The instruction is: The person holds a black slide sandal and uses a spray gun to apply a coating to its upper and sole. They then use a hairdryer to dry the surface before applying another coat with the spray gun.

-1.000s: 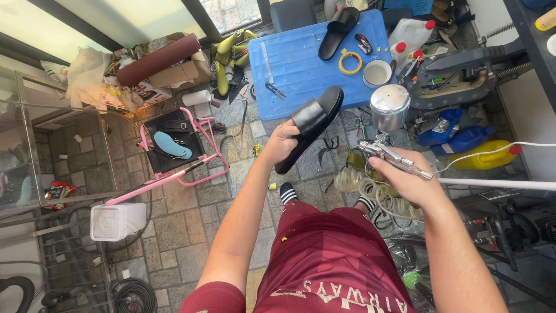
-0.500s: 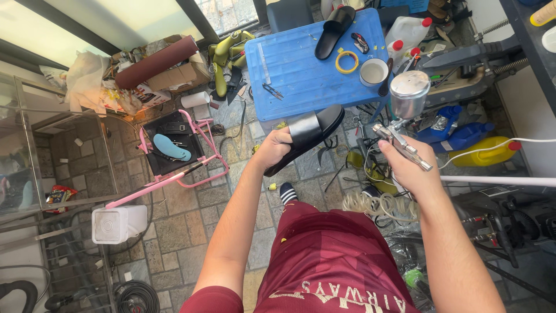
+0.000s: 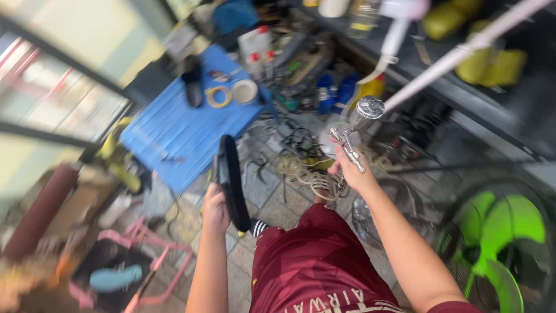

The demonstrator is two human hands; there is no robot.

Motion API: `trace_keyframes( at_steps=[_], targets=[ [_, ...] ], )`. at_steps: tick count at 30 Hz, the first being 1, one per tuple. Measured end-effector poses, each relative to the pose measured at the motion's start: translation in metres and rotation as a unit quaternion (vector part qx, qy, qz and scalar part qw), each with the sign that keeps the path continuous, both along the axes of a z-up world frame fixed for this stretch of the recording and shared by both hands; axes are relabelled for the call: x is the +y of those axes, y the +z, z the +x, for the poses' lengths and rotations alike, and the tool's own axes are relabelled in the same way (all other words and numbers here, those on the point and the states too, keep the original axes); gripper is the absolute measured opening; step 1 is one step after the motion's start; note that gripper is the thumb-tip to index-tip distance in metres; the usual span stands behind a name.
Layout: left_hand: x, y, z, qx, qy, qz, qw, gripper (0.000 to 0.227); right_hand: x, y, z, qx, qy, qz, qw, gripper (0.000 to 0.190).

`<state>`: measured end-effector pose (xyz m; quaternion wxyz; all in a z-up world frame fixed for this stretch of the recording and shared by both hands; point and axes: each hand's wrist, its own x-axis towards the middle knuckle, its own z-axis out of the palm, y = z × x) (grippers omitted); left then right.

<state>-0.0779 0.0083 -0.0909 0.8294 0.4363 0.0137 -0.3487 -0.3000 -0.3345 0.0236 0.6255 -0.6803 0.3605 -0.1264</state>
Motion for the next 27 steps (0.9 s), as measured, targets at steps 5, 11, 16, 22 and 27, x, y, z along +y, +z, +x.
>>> trace_keyframes(
  at_steps=[5,11,16,22,27],
  targets=[
    [-0.035,0.001,0.004,0.022,-0.092,0.017,0.995,0.055,-0.051,-0.054,-0.085,-0.034,-0.258,0.050,0.964,0.028],
    [-0.090,-0.005,-0.001,0.048,-0.143,0.022,0.988,0.065,-0.174,-0.106,-0.187,-0.072,-0.470,-0.019,0.879,0.041],
    [-0.129,-0.010,0.001,0.000,-0.129,-0.078,0.989,0.074,-0.284,-0.124,-0.247,-0.006,-0.535,-0.111,0.837,0.036],
    [-0.171,0.017,-0.008,-0.013,-0.099,-0.040,0.994,0.078,-0.352,-0.126,-0.273,0.015,-0.679,-0.153,0.718,0.045],
    [-0.198,0.034,-0.010,-0.017,-0.099,0.001,0.995,0.078,-0.371,-0.128,-0.268,-0.060,-0.773,-0.096,0.625,0.029]
  ],
)
